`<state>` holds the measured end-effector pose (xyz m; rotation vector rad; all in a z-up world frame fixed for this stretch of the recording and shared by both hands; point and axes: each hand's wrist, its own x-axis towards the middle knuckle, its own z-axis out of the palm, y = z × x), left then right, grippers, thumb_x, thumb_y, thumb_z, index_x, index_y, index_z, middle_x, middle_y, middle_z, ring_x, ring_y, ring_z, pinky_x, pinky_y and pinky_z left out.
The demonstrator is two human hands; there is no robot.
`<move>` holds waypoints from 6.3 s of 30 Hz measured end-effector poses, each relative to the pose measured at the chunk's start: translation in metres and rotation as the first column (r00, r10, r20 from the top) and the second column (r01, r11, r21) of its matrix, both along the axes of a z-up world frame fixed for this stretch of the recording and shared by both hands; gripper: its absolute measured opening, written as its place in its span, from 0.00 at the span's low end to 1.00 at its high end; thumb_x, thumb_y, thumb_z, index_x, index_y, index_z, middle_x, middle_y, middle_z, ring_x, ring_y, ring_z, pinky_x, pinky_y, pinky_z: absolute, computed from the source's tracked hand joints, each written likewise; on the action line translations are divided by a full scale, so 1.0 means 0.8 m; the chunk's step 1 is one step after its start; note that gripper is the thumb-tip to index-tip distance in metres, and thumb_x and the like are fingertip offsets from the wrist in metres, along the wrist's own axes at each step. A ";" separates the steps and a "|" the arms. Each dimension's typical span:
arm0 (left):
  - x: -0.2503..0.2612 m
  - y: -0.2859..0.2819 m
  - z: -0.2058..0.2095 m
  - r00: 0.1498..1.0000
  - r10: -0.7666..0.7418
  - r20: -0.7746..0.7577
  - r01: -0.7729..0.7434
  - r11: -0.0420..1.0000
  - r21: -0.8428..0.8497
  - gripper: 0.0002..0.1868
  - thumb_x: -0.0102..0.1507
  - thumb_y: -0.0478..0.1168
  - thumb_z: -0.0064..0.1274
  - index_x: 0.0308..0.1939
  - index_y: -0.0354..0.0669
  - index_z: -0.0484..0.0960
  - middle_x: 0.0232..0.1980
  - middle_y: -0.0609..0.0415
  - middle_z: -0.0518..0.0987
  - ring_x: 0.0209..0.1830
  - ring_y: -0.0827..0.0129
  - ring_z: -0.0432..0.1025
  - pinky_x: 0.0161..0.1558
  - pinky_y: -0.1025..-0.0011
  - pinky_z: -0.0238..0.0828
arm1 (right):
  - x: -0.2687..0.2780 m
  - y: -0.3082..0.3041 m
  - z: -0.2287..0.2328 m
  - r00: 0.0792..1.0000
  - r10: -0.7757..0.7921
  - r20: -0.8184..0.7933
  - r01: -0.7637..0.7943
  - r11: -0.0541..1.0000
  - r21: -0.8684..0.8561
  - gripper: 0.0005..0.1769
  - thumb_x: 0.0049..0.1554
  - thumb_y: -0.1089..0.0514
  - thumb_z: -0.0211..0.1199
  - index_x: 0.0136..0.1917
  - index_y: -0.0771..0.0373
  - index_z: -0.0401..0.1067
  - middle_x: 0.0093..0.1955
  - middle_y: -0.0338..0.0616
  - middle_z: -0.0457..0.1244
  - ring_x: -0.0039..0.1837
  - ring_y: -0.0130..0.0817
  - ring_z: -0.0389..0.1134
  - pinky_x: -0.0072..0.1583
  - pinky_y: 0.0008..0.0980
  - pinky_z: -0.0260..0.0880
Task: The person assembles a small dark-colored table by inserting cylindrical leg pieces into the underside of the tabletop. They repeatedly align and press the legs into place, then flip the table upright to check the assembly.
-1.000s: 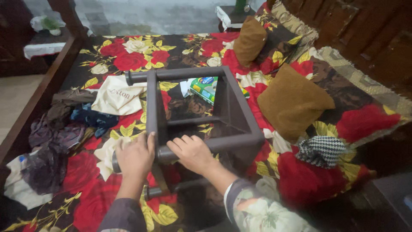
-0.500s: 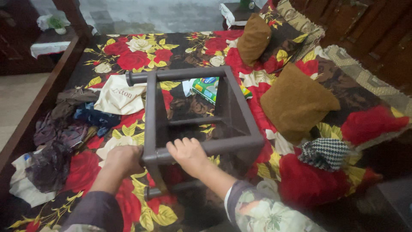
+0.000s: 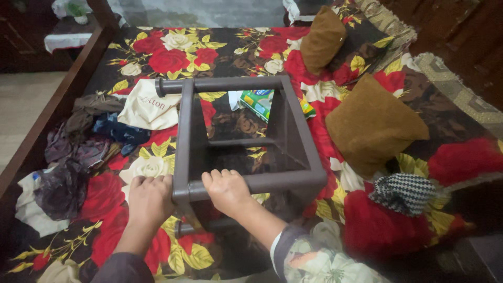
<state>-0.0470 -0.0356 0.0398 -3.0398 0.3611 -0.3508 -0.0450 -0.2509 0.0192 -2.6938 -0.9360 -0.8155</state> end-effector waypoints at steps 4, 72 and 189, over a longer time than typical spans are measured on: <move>-0.006 -0.005 -0.004 0.997 0.041 0.062 -0.043 0.999 0.031 0.11 0.50 0.38 0.58 0.36 0.49 0.78 0.38 0.54 0.83 0.44 0.60 0.78 0.59 0.57 0.64 | 0.001 -0.001 -0.001 1.000 0.003 0.001 -0.003 1.000 0.010 0.12 0.43 0.64 0.64 0.42 0.59 0.67 0.36 0.42 0.62 0.40 0.42 0.68 0.43 0.41 0.67; 0.047 0.009 0.034 0.834 0.037 -0.551 0.058 0.986 0.154 0.21 0.49 0.52 0.64 0.45 0.53 0.85 0.45 0.48 0.85 0.49 0.55 0.80 0.52 0.60 0.77 | 0.003 -0.015 0.007 0.997 0.071 -0.015 -0.072 0.993 -0.093 0.20 0.49 0.62 0.63 0.56 0.59 0.71 0.40 0.46 0.64 0.39 0.45 0.68 0.41 0.44 0.68; 0.006 -0.238 -0.135 0.930 -0.347 0.119 0.282 0.467 -0.838 0.29 0.73 0.50 0.28 0.56 0.29 0.79 0.56 0.36 0.81 0.61 0.50 0.73 0.75 0.59 0.49 | -0.022 -0.188 0.061 0.958 0.005 -0.286 0.028 0.993 0.111 0.24 0.52 0.42 0.65 0.59 0.51 0.71 0.53 0.50 0.61 0.53 0.52 0.69 0.51 0.50 0.71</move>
